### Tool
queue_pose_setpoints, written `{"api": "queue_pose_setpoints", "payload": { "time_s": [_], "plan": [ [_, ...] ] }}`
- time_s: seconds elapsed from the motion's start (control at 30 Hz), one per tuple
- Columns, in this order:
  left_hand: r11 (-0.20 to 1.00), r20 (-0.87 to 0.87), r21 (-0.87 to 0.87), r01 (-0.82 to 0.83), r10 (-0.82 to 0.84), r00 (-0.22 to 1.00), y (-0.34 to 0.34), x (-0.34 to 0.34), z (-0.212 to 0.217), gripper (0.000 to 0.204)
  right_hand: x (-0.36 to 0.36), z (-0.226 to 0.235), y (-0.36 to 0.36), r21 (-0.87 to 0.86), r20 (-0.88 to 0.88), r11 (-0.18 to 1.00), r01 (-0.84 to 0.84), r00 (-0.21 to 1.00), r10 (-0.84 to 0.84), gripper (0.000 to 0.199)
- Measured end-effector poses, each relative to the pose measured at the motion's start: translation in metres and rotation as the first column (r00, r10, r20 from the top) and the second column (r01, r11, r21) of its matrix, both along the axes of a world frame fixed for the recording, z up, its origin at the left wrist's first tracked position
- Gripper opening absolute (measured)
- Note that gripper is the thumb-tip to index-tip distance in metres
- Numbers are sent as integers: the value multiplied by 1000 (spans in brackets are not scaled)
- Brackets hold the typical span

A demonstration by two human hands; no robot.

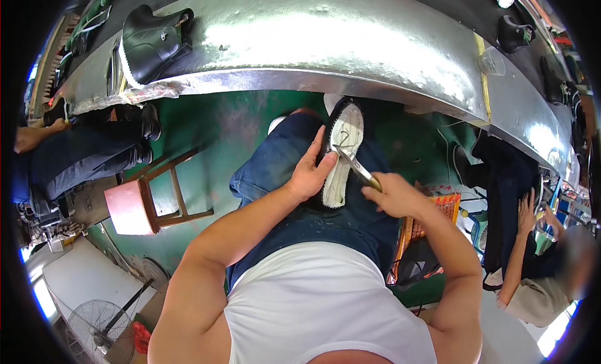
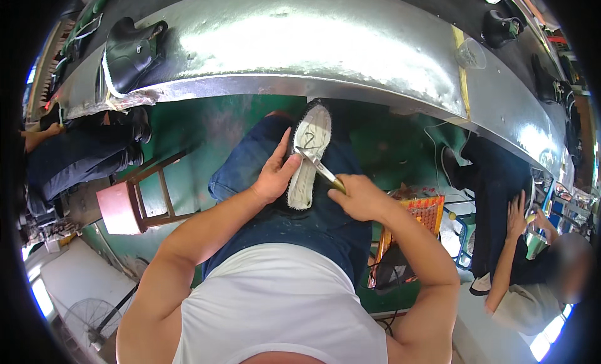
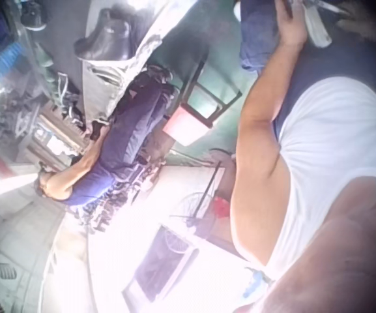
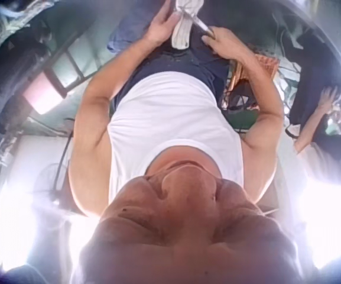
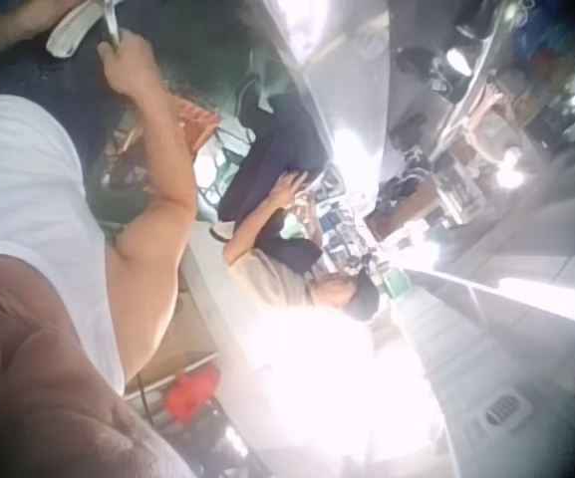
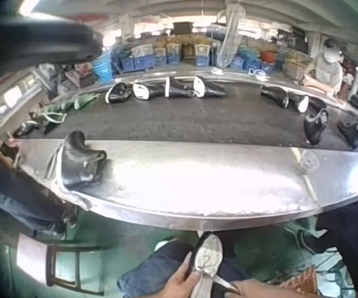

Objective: Manually lasting a shoe upper onto a form using a set of pliers to pull and secure the material.

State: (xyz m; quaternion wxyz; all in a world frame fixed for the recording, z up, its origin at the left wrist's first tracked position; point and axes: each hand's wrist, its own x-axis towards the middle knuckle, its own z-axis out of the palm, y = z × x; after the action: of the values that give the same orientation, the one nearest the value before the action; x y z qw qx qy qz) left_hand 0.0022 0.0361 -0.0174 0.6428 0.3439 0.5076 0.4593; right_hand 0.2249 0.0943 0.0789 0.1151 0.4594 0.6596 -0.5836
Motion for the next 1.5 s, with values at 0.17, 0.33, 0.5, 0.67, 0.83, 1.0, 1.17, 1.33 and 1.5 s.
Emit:
{"api": "queue_pose_setpoints", "payload": {
  "time_s": [0.17, 0.33, 0.5, 0.67, 0.83, 1.0, 1.17, 1.33, 1.5],
  "plan": [
    [996, -116, 93, 11, 0, 993, 0, 2, 1, 74, 1, 5, 32, 641, 26, 758, -117, 991, 130, 24],
    [999, -98, 38, 21, -17, 995, 1, 0, 7, 72, 0, -18, 3, 292, -114, 949, 119, 989, -89, 24],
    [998, -110, 46, 49, -44, 993, 1, -3, 10, 72, -1, -7, 26, -162, -36, 982, 101, 994, -108, 25],
    [998, -68, 24, 52, -50, 996, 4, -1, 11, 71, 0, -52, -14, 101, -228, 968, 231, 952, -204, 26],
    [995, -149, 67, 72, -62, 987, 6, -2, 10, 71, 20, -27, 14, -477, -225, 846, 238, 898, -379, 30],
    [991, -263, 86, 103, -77, 962, 4, -1, 8, 71, 14, -10, 54, -650, -166, 747, 139, 933, -319, 32],
    [982, -387, 145, 118, -54, 921, -1, 0, 19, 69, -5, -39, 2, -336, -190, 901, 273, 918, -349, 29],
    [905, -718, 217, 366, -106, 688, 11, -3, 31, 59, -23, -49, -39, -442, -262, 747, 496, 725, -637, 27],
    [926, -735, 147, 348, -134, 665, 11, -2, 34, 53, 18, -16, 5, -722, -130, 614, 318, 810, -572, 26]
  ]
}}
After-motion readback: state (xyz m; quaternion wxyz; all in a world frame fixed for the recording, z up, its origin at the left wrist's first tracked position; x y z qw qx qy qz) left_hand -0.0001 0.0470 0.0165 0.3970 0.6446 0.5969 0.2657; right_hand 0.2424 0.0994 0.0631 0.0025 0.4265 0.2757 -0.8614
